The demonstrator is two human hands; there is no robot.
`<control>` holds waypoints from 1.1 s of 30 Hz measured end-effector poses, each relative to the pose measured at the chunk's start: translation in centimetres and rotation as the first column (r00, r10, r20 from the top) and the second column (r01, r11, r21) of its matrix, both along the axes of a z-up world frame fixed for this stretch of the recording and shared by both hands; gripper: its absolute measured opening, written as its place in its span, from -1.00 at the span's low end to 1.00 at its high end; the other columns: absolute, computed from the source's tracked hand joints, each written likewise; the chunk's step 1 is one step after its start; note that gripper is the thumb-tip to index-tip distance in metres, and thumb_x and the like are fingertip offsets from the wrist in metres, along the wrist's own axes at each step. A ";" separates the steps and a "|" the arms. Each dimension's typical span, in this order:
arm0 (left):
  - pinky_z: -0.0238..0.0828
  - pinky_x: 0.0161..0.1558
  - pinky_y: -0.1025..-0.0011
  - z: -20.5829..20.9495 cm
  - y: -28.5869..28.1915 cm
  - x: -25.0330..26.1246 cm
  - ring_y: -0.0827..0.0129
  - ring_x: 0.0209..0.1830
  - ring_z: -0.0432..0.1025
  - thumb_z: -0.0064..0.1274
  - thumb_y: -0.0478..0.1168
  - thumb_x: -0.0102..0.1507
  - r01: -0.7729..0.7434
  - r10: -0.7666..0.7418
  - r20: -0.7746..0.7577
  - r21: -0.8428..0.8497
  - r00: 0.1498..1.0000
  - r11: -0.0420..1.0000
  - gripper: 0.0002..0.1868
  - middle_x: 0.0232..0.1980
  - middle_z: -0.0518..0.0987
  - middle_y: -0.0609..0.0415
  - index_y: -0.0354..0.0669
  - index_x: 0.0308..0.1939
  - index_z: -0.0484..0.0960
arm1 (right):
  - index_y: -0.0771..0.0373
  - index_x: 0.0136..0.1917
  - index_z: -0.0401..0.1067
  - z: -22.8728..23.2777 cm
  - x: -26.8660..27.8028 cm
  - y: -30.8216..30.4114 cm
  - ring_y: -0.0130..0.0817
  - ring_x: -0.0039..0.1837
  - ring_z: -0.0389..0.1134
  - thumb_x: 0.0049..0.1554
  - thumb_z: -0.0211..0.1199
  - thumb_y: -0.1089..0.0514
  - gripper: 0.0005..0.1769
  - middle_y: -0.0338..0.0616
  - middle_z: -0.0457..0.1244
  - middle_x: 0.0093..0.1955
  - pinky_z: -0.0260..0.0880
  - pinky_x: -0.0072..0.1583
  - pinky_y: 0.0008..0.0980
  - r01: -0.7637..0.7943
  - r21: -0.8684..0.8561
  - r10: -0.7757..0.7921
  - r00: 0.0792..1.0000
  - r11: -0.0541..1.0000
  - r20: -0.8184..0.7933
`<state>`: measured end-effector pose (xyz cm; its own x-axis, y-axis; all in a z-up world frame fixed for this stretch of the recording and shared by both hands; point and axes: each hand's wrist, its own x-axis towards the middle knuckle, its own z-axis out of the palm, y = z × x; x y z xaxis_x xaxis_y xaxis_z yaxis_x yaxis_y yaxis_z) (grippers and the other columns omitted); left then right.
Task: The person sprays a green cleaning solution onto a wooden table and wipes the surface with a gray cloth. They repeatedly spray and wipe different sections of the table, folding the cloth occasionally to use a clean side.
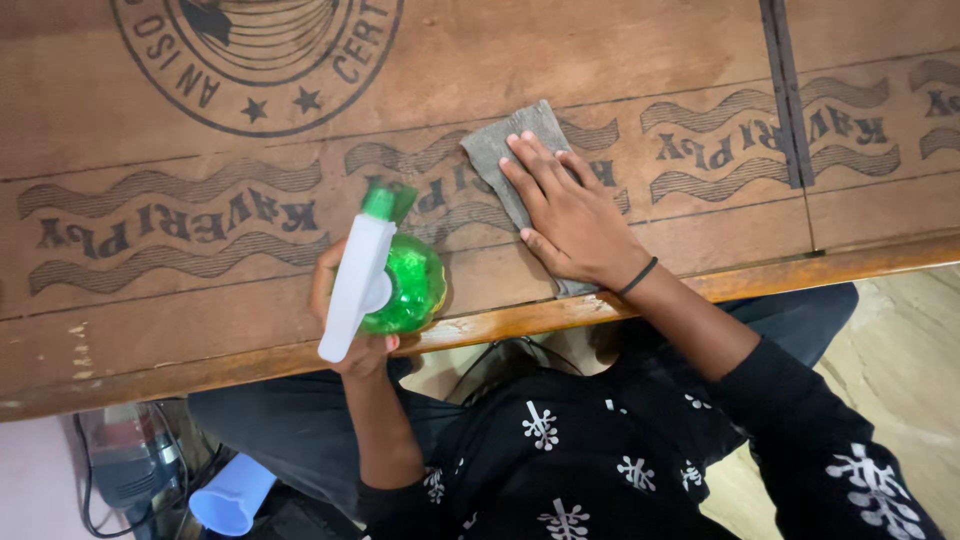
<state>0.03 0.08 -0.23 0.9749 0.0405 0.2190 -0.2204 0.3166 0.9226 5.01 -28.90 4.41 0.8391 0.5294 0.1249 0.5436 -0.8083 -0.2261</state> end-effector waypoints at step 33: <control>0.44 0.17 0.35 -0.8 0.3 -0.2 0.28 0.09 0.48 0.49 0.05 -0.14 0.060 -0.067 -0.046 -0.126 0.997 0.990 0.10 0.14 0.52 -0.08 -0.45 0.33 0.34 | 0.38 0.50 0.16 -6.1 14.5 1.5 0.01 0.57 0.04 0.17 0.19 0.00 -0.27 0.16 0.05 0.56 0.00 0.47 0.06 0.327 0.149 -0.351 0.918 0.933 0.184</control>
<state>-0.15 0.41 -1.06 0.9859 0.0021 0.1674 -0.1511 0.4412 0.8846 19.56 -27.36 -1.73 0.9157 0.1901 0.3542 0.2855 -0.9278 -0.2401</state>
